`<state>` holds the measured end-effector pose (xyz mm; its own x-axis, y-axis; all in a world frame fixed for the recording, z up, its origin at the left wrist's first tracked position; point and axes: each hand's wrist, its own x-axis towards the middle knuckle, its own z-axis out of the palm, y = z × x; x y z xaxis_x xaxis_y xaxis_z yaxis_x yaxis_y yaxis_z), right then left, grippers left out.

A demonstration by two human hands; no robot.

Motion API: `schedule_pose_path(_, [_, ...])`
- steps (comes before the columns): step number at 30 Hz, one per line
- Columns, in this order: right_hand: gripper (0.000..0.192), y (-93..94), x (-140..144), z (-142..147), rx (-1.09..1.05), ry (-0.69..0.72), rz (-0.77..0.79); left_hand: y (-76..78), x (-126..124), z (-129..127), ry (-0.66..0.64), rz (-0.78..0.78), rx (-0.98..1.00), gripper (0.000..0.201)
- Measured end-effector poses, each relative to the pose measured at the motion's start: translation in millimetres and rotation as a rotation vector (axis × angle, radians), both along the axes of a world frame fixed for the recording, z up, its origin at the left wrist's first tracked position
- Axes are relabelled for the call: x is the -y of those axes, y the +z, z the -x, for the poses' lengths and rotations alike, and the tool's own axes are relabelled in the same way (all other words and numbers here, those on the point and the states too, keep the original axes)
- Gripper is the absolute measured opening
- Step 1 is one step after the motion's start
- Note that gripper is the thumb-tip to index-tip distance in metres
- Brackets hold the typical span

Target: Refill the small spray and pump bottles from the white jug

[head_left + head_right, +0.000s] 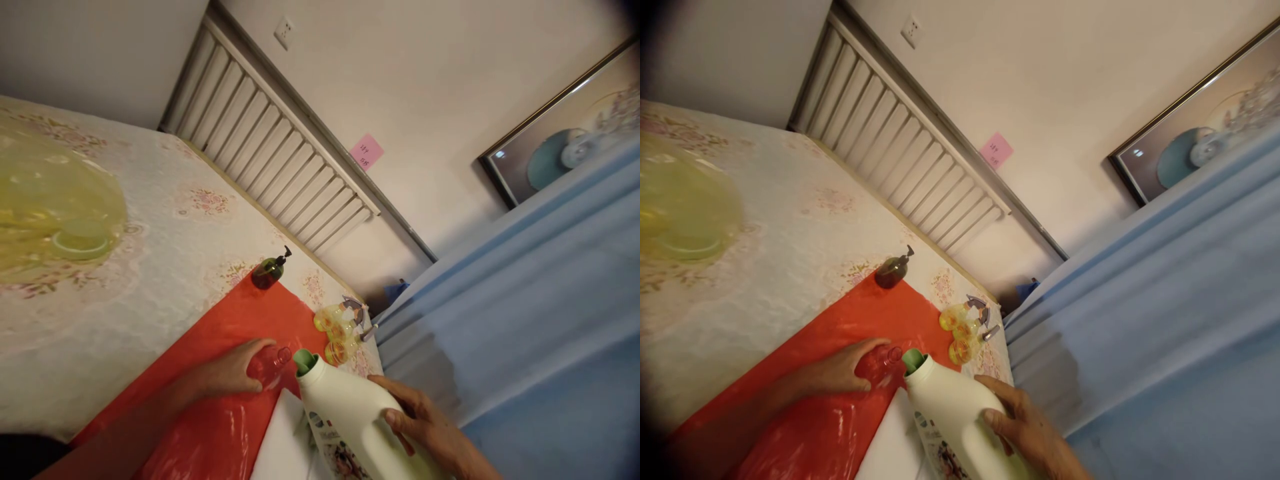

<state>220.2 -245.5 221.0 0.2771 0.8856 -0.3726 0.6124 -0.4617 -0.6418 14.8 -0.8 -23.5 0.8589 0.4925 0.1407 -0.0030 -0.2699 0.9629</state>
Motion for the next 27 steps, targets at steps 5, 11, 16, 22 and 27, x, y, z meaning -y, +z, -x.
schedule_pose_path(5, [0.066,6.1,-8,7,0.04,0.023,0.022,0.1,1,2,0.002,0.001,-0.001,0.08])
schedule_pose_path(11, [0.066,10.0,-16,10,0.044,0.035,0.043,14.1,3,4,-0.008,0.009,0.009,0.074])
schedule_pose_path(16, [0.065,11.7,-17,8,0.053,0.04,0.051,19.0,4,6,-0.02,0.017,0.02,0.076])
schedule_pose_path(22, [0.068,14.1,-18,8,0.074,0.029,0.064,16.3,2,5,-0.022,0.017,0.014,0.077])
schedule_pose_path(27, [0.067,17.7,-22,9,0.091,0.034,0.075,16.3,2,7,-0.026,0.015,0.024,0.077])
